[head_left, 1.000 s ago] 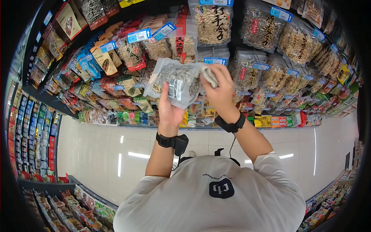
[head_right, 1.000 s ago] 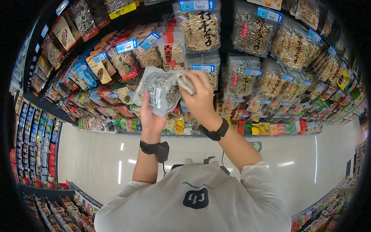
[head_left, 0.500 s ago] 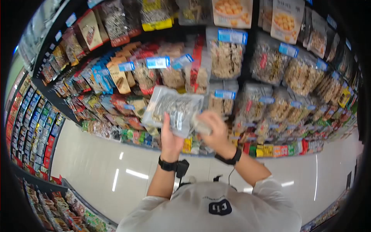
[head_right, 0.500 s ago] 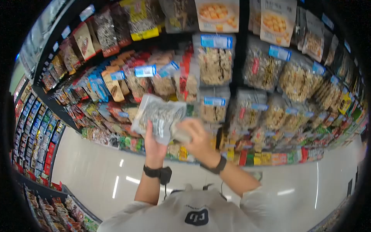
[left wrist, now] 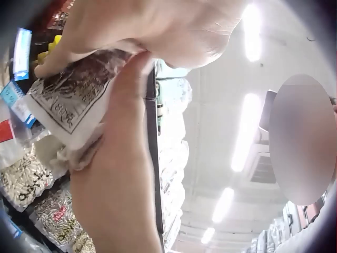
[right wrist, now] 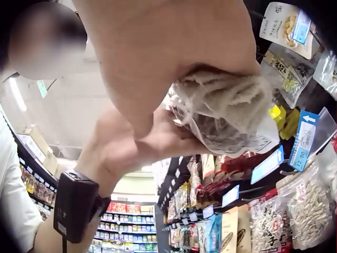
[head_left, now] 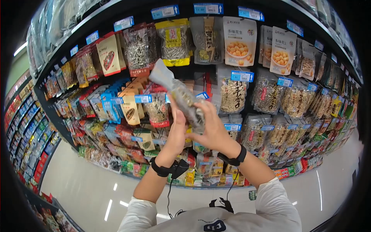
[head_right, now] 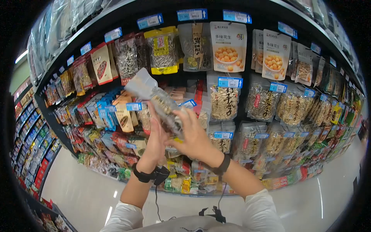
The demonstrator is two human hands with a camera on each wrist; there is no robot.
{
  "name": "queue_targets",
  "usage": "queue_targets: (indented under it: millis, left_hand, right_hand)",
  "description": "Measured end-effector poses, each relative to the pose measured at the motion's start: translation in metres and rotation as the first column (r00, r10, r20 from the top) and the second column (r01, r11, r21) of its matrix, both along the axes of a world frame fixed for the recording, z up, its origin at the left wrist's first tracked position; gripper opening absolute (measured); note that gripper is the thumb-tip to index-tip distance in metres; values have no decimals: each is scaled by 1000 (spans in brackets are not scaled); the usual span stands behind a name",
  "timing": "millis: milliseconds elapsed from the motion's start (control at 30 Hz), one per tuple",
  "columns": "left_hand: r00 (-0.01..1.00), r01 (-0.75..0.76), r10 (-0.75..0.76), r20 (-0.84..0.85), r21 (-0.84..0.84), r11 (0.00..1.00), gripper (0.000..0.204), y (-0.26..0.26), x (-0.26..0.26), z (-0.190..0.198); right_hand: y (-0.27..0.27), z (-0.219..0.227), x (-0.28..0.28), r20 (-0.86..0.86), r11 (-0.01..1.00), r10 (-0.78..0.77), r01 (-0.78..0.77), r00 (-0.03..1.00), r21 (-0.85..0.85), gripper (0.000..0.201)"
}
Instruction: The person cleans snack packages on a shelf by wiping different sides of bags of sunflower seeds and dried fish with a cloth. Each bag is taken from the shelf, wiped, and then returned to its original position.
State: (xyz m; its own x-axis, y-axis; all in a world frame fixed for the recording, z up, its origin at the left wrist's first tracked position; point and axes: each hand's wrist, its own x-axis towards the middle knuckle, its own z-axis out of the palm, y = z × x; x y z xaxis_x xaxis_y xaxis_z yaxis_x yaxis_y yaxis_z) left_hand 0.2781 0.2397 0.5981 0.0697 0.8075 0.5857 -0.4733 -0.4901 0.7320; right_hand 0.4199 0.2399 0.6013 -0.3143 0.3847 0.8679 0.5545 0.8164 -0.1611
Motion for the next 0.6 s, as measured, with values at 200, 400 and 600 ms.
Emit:
queue_targets:
  millis: [200,400,600]
  left_hand:
    - [898,-113,194,-395,220,969,79,66,-23,46]
    - [913,271,-260,-314,-9,963,60,135,-7,87]
    - [868,392,-366,-335,12,920,52,147,-2,101]
  right_hand:
    - [55,14,29,-538,946,109,-254,836,-202,73]
    - [66,57,50,-889,540,124,-782,441,-312,56]
    - [111,91,94,-780,686,100,-610,618,-396,52]
